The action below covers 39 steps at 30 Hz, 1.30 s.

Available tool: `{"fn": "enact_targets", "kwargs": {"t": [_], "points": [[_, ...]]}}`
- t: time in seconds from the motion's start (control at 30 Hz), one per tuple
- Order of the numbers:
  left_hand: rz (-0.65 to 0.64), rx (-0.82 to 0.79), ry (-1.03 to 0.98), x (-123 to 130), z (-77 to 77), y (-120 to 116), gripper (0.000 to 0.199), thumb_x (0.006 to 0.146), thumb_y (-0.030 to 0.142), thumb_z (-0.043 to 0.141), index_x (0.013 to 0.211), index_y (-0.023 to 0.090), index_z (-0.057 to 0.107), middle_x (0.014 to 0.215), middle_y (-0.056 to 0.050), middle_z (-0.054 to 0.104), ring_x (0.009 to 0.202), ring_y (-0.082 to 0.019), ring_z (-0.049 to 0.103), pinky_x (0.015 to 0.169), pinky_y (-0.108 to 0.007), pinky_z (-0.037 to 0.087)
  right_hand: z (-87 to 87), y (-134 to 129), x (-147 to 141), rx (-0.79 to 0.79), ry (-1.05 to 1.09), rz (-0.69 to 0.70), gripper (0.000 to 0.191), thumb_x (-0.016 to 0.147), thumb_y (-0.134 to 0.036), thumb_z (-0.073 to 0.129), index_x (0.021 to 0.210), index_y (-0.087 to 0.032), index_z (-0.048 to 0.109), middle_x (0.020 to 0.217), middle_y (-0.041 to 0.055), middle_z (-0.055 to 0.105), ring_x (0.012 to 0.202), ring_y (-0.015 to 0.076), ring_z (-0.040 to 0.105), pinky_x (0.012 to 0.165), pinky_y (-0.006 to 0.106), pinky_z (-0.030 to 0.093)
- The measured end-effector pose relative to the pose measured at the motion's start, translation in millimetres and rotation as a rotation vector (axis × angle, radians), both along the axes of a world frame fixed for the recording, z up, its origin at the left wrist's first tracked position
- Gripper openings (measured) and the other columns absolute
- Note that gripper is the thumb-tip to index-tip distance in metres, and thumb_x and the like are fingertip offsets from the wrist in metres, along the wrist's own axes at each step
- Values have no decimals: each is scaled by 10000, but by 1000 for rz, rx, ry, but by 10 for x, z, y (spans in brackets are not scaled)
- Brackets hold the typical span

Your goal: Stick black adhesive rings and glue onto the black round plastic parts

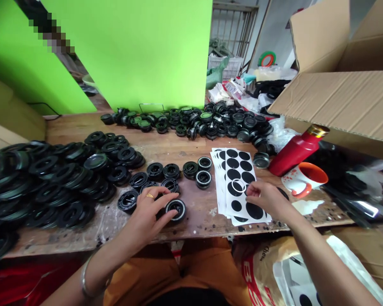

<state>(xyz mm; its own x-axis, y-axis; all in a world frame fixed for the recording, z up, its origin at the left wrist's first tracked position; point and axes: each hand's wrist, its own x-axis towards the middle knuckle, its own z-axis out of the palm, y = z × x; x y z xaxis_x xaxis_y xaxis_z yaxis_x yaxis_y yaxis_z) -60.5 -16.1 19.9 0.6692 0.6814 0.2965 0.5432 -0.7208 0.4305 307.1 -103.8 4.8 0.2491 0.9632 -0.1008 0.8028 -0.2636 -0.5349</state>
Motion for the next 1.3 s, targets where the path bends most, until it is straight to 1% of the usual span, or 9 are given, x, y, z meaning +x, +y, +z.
{"fn": "enact_targets", "kwargs": {"t": [0.23,0.4,0.53,0.63,0.73,0.9,1.03,1.13,1.3], "points": [[91,-20,43,34,8,189,310,867,278,627,1173,231,614,1143,-82,533,1113,-262,424,962,-445,368,-178,405,-80,-167,-38,189,93,671,-247,575,622,-197,514,589,-26,523,557,125,448,506,237,289],[115,-26,91,94,-31,320,331,850,302,650,1171,224,619,1147,-81,527,1106,-263,421,958,-433,369,84,393,-122,165,-280,53,85,774,-270,533,712,-212,535,634,-1,564,564,146,499,552,271,359],[115,12,149,227,-74,391,393,833,334,669,1200,216,597,1163,-90,511,1112,-277,410,938,-432,367,265,671,-424,396,53,-52,228,805,-372,580,964,-208,587,731,15,611,597,156,587,567,271,457],[153,63,198,338,-116,440,436,821,364,680,1216,212,577,1185,-103,495,1114,-291,402,930,-442,361,232,1020,-748,296,401,29,303,786,-417,611,981,-185,595,664,0,597,520,143,583,487,253,469],[195,94,228,422,-145,477,445,835,396,657,1231,218,559,1195,-116,487,1123,-301,392,927,-454,351,106,1341,-1014,212,497,50,307,768,-420,634,942,-170,599,616,-3,605,491,139,582,472,250,482],[197,116,242,493,-144,505,446,891,440,562,1281,228,523,1221,-142,476,1142,-319,379,913,-476,340,-75,1598,-1198,158,350,74,163,823,-279,575,930,-165,619,608,-2,625,469,133,576,471,242,463],[177,141,258,536,-152,524,424,899,462,538,1252,227,554,1234,-146,475,1146,-325,376,910,-482,326,-104,1623,-1215,175,108,115,107,806,-185,582,852,-168,677,731,43,658,713,188,635,689,298,492],[176,157,268,546,-166,536,415,897,475,536,1225,224,579,1234,-142,479,1144,-323,375,913,-478,315,-102,1588,-1202,202,-41,156,177,825,-166,558,901,-148,716,917,104,651,910,235,610,836,334,451],[172,165,293,537,-167,547,418,885,481,555,1219,231,584,1219,-134,488,1124,-316,384,896,-463,318,-139,1483,-1169,190,-153,244,293,809,-67,485,940,-152,733,957,106,626,926,223,595,814,286,437]]}}
